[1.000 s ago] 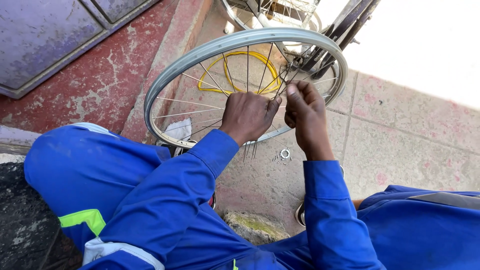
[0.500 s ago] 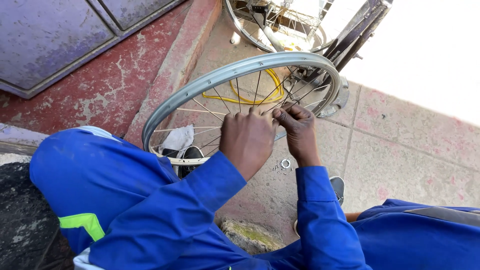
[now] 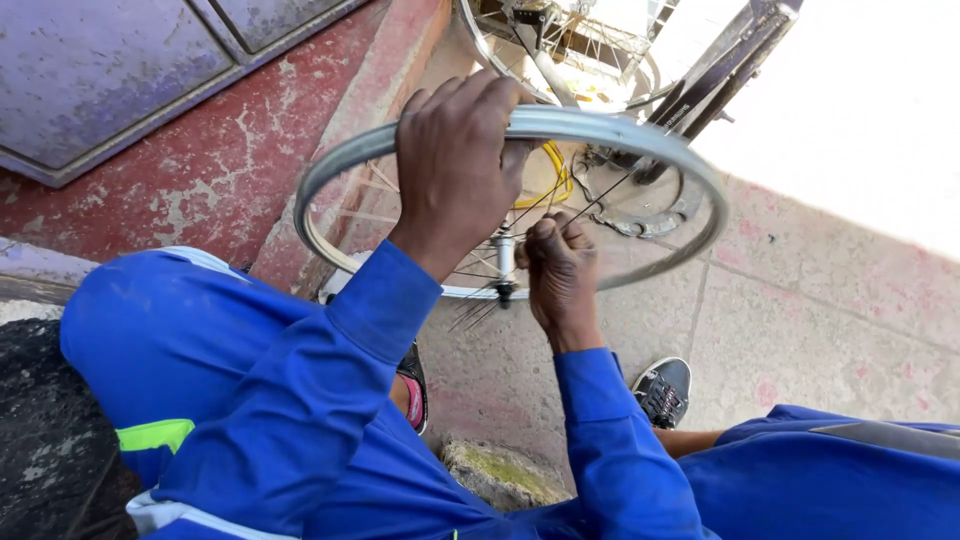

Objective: Lacing metal spokes through a hub and into a bicycle rim to assemble a wheel.

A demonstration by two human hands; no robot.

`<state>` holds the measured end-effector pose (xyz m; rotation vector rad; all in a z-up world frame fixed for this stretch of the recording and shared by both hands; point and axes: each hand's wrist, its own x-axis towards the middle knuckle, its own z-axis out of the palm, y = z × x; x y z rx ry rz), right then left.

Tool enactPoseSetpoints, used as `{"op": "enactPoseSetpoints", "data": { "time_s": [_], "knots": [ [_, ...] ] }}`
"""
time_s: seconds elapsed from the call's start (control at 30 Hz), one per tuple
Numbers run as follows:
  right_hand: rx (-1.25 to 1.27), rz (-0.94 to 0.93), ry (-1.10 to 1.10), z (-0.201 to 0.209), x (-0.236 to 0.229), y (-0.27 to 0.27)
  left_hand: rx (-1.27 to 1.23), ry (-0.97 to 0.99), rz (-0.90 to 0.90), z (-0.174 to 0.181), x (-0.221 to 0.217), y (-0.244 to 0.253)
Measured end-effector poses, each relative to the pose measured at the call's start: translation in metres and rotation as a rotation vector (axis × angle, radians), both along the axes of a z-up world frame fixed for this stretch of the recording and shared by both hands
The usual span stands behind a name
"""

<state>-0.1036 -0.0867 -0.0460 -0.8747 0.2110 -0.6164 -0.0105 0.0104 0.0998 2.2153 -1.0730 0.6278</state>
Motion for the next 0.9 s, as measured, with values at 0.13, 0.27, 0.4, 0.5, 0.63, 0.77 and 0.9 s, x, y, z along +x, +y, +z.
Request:
{"op": "enactPoseSetpoints", "data": {
  "time_s": [0.13,0.27,0.4,0.5,0.63,0.77,0.9],
  "knots": [
    [-0.098,-0.040,0.010,0.024,-0.003,-0.017,-0.067,0.099,0.073,0.013,-0.009,0.013],
    [-0.158,-0.081,0.080,0.000,-0.003,-0.036,0.065,0.377,-0.011,0.002,-0.017,0.015],
    [-0.124,-0.038,0.050,-0.018,-0.007,-0.039,0.299,0.602,-0.238,0.026,-0.025,0.035],
    [-0.130,0.001,0.046,-0.012,-0.008,-0.041,0.156,0.708,-0.381,0.024,-0.020,0.036],
    [-0.208,0.025,0.107,-0.013,-0.010,-0.047,0.078,0.880,-0.486,0.005,-0.024,0.027],
    [-0.170,0.001,0.115,-0.010,-0.017,-0.049,-0.013,0.947,-0.575,-0.002,-0.032,0.021],
    [-0.220,-0.005,0.113,-0.014,-0.016,-0.055,-0.099,1.041,-0.663,-0.006,-0.041,0.016]
  ]
}}
